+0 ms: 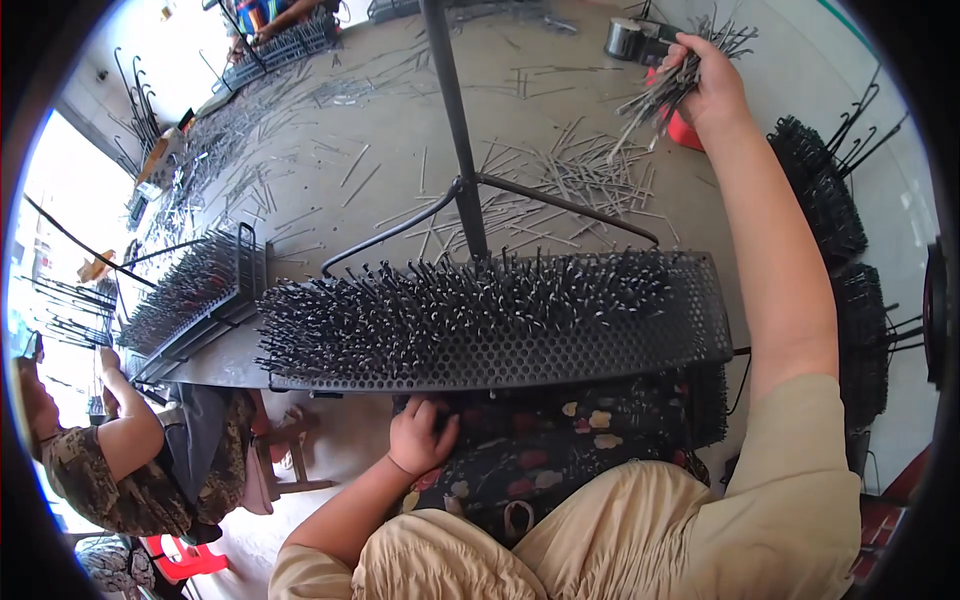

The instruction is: Inserting thin metal pins into a perforated grid component at an assembly workbench.

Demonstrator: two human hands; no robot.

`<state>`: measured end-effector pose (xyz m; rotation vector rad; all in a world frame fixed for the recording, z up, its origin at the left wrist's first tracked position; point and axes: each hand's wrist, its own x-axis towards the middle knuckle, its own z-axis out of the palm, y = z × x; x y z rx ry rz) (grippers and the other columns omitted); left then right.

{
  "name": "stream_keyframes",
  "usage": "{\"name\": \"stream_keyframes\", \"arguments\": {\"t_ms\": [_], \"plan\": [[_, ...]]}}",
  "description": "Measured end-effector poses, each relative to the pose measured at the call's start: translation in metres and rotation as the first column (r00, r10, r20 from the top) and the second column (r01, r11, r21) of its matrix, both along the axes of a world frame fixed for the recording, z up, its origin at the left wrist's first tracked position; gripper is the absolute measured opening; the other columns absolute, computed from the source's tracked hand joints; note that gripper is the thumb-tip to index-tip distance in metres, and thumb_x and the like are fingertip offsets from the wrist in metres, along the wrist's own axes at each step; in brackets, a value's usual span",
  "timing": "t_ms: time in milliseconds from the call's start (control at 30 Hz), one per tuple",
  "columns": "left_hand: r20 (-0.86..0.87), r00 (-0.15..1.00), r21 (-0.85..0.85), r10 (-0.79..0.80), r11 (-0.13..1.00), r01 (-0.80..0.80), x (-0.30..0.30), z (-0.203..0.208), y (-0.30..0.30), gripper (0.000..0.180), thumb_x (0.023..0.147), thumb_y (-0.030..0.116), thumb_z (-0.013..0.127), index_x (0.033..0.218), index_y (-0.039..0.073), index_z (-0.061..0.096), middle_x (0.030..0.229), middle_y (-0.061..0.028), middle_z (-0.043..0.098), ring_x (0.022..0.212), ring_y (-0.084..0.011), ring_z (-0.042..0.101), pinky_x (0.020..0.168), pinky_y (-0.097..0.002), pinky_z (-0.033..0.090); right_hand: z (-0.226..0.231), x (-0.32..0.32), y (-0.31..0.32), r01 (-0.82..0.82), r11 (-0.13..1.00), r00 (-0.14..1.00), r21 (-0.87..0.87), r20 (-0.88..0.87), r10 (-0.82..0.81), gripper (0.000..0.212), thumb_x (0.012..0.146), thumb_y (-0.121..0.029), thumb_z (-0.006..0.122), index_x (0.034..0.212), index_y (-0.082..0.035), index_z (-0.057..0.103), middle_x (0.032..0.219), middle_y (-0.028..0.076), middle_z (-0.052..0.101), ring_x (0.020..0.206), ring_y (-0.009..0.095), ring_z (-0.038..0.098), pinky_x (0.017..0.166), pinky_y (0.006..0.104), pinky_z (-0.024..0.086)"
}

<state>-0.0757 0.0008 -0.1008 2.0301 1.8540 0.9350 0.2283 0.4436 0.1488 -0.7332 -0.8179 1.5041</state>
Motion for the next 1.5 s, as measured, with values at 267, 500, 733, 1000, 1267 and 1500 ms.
{"name": "stream_keyframes", "arguments": {"t_ms": [267,500,733,1000,1267,1500], "plan": [[0.201,0.914,0.189,-0.353,0.929,0.318,0.026,0.098,0.005,0.012,0.081,0.004,0.067,0.085,0.004,0.056,0.081,-0.0137,0.060,0.068,-0.0315,0.060,0.059,-0.0374,0.049,0.026,-0.011,-0.239,-0.246,0.969,0.965,0.011,-0.087,0.246,0.015,0.091,-0.013,0.054,0.078,-0.007,0.051,0.061,0.000,0.047,0.052,0.013,0.048,0.051,0.0291,0.041],[0.658,0.733,0.106,-0.173,0.985,0.137,0.054,0.191,0.036,0.014,0.094,0.016,0.058,0.096,0.001,0.059,0.082,-0.0048,0.061,0.070,-0.0139,0.060,0.058,-0.0280,0.049,-0.008,-0.019,-0.393,-0.395,0.909,0.919,-0.136,-0.073,0.388,0.012,0.089,-0.007,0.053,0.101,-0.006,0.053,0.065,0.002,0.049,0.048,0.013,0.048,0.048,0.0294,0.040],[0.876,0.482,-0.250,-0.014,0.842,0.478,0.103,0.214,0.024,0.020,0.100,0.020,0.050,0.098,0.002,0.060,0.080,-0.0032,0.060,0.069,-0.0109,0.057,0.055,-0.0244,0.050,-0.041,-0.014,-0.444,-0.533,0.816,0.846,-0.224,-0.124,0.518,0.013,0.086,-0.004,0.057,0.098,-0.005,0.055,0.064,0.004,0.050,0.048,0.016,0.050,0.048,0.0314,0.041],[0.827,0.563,-0.267,0.008,0.885,0.380,0.135,0.154,-0.009,0.016,0.097,0.018,0.055,0.094,0.003,0.058,0.076,-0.0017,0.059,0.066,-0.0082,0.055,0.057,-0.0218,0.044,-0.084,0.026,-0.423,-0.565,0.789,0.825,-0.241,-0.168,0.540,0.021,0.085,-0.005,0.058,0.105,-0.005,0.053,0.065,0.003,0.050,0.049,0.014,0.050,0.048,0.0302,0.041],[0.604,0.793,-0.226,-0.084,0.936,0.271,0.210,0.136,-0.016,0.011,0.090,0.011,0.059,0.087,0.001,0.062,0.075,-0.0101,0.061,0.069,-0.0169,0.059,0.063,-0.0307,0.047,-0.119,0.066,-0.376,-0.641,0.723,0.768,-0.258,-0.214,0.604,0.017,0.085,-0.009,0.061,0.100,-0.006,0.056,0.082,0.006,0.059,0.052,0.011,0.052,0.047,0.0251,0.041],[0.486,0.874,-0.230,-0.017,0.962,0.147,0.233,0.138,-0.001,0.016,0.090,0.015,0.062,0.085,0.000,0.063,0.076,-0.0125,0.062,0.072,-0.0230,0.062,0.067,-0.0344,0.048,-0.137,0.095,-0.339,-0.792,0.549,0.610,-0.267,-0.310,0.729,0.021,0.084,-0.006,0.057,0.104,-0.007,0.050,0.073,0.008,0.055,0.048,0.012,0.049,0.045,0.0263,0.040]]}}
